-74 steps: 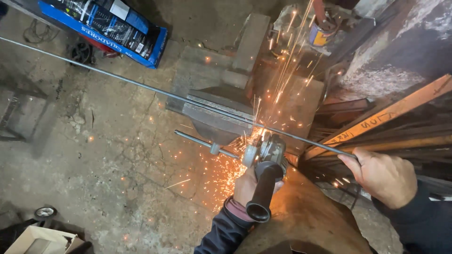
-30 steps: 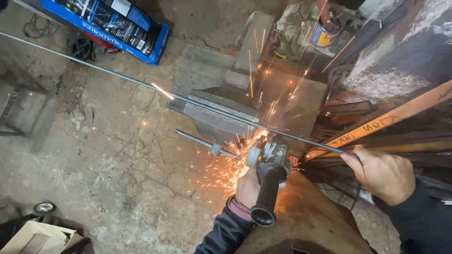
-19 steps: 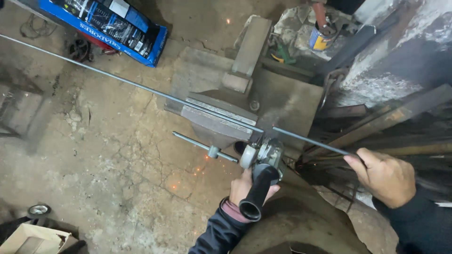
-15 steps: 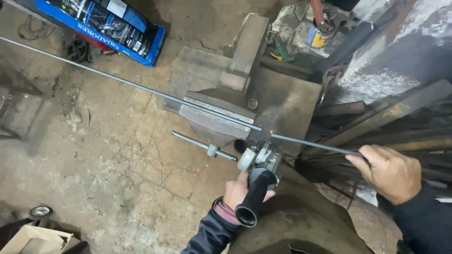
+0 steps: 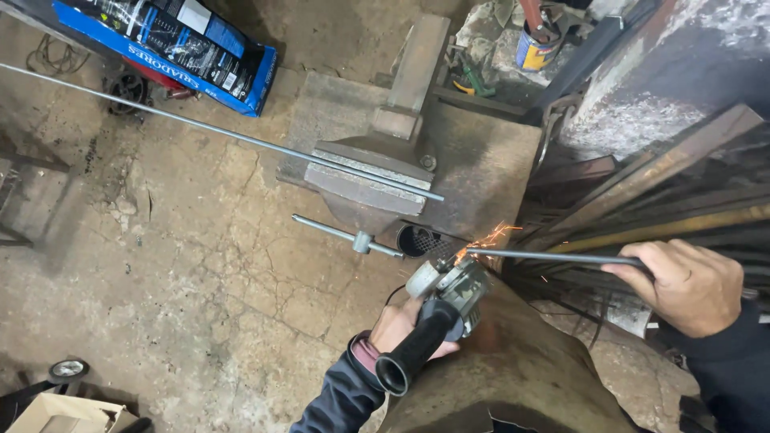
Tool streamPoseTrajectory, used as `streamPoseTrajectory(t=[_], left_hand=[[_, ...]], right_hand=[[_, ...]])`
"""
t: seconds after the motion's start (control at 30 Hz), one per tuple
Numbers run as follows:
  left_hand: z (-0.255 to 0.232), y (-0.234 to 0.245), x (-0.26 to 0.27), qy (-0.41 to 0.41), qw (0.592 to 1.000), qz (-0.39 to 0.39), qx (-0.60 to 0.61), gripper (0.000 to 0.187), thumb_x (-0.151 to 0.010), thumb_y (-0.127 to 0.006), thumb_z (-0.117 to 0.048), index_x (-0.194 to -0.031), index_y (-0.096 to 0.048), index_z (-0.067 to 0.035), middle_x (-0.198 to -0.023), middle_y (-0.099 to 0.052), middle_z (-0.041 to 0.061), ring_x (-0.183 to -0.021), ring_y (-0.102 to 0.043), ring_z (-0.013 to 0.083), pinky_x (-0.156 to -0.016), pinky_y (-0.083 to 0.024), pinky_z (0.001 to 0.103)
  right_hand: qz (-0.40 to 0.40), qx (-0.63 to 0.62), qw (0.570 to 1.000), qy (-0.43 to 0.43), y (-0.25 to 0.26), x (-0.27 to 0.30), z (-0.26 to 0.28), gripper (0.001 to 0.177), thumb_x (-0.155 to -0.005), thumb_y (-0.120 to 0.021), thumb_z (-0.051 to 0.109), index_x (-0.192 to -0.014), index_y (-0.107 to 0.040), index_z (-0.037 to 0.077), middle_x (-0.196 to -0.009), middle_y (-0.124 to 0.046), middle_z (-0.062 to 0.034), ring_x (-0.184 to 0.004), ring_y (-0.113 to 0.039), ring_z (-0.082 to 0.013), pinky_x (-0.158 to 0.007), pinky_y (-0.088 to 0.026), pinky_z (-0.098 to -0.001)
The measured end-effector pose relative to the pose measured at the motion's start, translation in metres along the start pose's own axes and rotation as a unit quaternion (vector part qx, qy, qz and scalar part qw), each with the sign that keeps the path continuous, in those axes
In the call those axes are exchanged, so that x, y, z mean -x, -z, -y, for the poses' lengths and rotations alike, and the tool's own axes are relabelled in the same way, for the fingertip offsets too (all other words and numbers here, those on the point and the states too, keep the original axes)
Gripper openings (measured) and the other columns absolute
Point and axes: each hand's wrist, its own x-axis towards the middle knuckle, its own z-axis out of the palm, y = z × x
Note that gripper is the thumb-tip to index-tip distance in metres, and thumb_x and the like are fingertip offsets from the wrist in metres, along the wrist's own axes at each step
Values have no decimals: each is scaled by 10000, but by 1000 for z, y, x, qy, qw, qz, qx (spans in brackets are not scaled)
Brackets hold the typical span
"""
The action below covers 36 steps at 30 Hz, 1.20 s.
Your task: The person measures a metal rod with a tape measure, marks it, secures it in a workbench vise, and cuts it using an angle grinder.
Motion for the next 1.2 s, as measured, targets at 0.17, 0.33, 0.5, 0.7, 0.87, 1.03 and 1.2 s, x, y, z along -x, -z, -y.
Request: streamPoseTrajectory(t=[0.17, 0.33, 0.5, 0.7, 0.87, 1.03, 1.2], left_hand=[[4, -6, 9, -91, 996, -3, -20, 502, -808, -872, -384, -1158, -681, -79, -981, -703, 158, -838, -737, 345, -747, -604, 402], [3, -10, 15, -82, 996, -6, 18, 437, -803, -883, -370, -1071, -683, -89, -950, -702, 127, -852, -743, 328, -781, -605, 391], [6, -16, 18, -62, 997, -21, 34, 546, -759, -898, -382, -1094, -648, -31, -963, -691, 151, -868, -733, 354, -774, -603, 410], [8, -18, 21, -61, 998, 12, 22, 493, -778, -878, -403, -1071, -684, -58, -986, -694, 141, -878, -724, 345, -772, -596, 421], [6, -16, 20, -59, 998, 16, 12, 501, -768, -868, -455, -1019, -701, -56, -983, -692, 145, -889, -701, 362, -771, -576, 440], [8, -20, 23, -15, 998, 23, 49, 573, -768, -840, -526, -1032, -683, -42, -975, -690, 142, -898, -699, 366, -776, -575, 438], [21, -27, 29, -61, 997, 38, -8, 550, -823, -786, -556, -1051, -702, -63, -1057, -677, 156, -949, -679, 373, -787, -551, 445]], right_hand=[[1, -4, 1000, -16, -3, 17, 3, 332, -779, -826, 429, -875, -725, 128, -699, -634, -38, -646, -633, -236, -551, -470, -332], [-14, -10, 1000, -5, -6, 31, 8, 314, -803, -818, 412, -864, -703, 126, -720, -634, -40, -618, -634, -228, -566, -476, -334], [-2, -37, 999, -4, -1, 34, 20, 281, -816, -798, 362, -849, -669, 115, -750, -659, -48, -644, -659, -234, -557, -481, -340], [35, -74, 995, -49, -6, 37, 23, 361, -764, -806, 383, -886, -643, 85, -691, -667, -66, -618, -661, -248, -550, -489, -370], [29, -86, 995, -31, -15, 38, 24, 313, -801, -782, 343, -857, -633, 73, -708, -676, -68, -624, -670, -247, -542, -491, -366], [4, -111, 994, -8, -21, 42, 27, 256, -827, -755, 298, -884, -652, 71, -749, -689, -80, -685, -684, -263, -581, -505, -379], [41, -181, 981, -46, -37, 48, 20, 234, -941, -659, 295, -895, -697, 69, -747, -678, -129, -683, -678, -297, -603, -503, -391]])
